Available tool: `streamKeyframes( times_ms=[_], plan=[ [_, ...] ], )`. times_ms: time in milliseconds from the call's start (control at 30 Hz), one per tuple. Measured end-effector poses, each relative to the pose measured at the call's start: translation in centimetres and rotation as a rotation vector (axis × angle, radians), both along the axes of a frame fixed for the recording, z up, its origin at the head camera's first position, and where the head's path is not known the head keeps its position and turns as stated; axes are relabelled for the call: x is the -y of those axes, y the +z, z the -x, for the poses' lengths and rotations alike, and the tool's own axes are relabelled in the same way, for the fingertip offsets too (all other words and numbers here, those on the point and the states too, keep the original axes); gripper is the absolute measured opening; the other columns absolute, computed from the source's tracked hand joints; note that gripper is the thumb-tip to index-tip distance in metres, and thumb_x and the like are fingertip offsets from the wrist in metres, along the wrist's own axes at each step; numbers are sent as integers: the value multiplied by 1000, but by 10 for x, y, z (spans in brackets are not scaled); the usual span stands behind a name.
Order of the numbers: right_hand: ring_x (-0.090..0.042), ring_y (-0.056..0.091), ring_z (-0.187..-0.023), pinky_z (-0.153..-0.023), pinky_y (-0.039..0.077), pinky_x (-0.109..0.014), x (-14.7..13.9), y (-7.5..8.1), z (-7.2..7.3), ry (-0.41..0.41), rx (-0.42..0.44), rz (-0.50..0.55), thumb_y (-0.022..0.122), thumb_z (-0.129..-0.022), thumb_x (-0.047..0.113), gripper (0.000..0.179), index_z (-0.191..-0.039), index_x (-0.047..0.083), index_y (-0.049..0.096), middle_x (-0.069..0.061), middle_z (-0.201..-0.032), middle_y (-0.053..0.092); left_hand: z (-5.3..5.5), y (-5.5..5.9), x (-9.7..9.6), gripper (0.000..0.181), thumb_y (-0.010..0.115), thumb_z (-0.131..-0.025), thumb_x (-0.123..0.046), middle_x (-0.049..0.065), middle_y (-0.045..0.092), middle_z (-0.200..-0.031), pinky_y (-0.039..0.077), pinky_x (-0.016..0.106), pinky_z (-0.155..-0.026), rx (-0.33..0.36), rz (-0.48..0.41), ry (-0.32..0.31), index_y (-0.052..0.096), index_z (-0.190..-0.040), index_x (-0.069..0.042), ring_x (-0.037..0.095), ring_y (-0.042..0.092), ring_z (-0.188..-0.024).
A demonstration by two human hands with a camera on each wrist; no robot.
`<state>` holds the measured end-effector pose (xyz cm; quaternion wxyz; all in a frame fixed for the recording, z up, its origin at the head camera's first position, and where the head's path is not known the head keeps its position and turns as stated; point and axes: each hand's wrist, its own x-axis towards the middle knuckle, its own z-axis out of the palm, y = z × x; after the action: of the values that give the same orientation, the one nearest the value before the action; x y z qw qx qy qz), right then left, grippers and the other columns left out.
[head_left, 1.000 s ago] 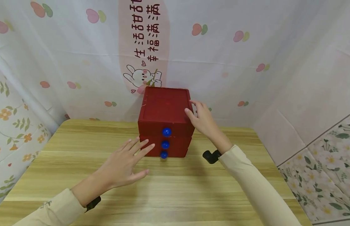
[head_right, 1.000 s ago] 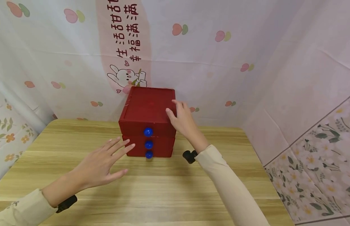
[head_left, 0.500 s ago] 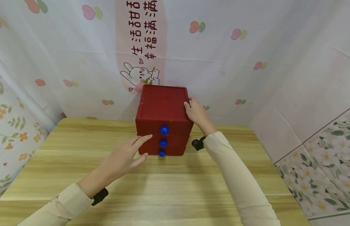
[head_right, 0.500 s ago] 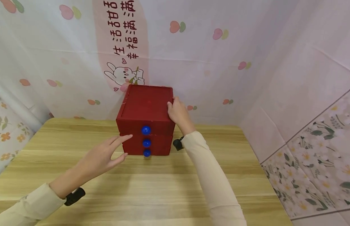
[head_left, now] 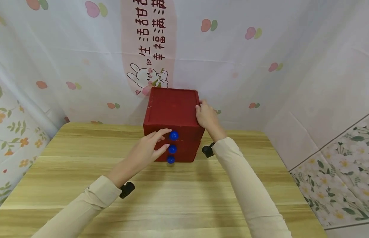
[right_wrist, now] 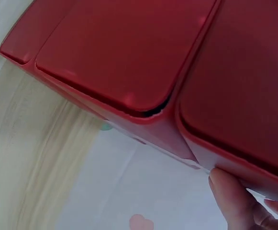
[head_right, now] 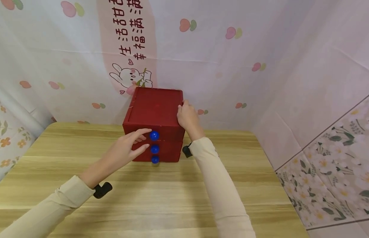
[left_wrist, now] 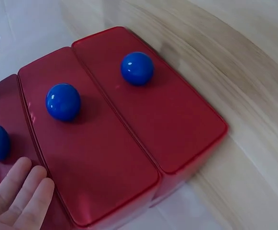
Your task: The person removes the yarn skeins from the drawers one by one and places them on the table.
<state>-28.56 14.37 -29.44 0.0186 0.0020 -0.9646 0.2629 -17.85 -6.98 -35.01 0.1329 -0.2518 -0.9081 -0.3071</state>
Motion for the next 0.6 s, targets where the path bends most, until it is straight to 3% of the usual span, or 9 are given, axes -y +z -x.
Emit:
streamKeyframes(
  times_ms=[267,600],
  plan=[
    [-37,46,-120,-98,39,-48,1,2,0,-5,0,-14,29,-102,32,47,-142,8,30,-19,-139,44,13,2,-17,30,64,-88,-21,2,67,-91,55,32,-75,82,-137,-13,55,-116,-15,15,65,-83],
    [-35,44,-125,-100,38,-48,-1,3,-1,9,22,-16,28,-102,32,48,-143,8,27,-18,-142,41,11,-4,-26,29,68,-84,-15,5,68,-87,56,32,-71,71,-256,27,57,-110,-12,16,66,-76]
  ],
)
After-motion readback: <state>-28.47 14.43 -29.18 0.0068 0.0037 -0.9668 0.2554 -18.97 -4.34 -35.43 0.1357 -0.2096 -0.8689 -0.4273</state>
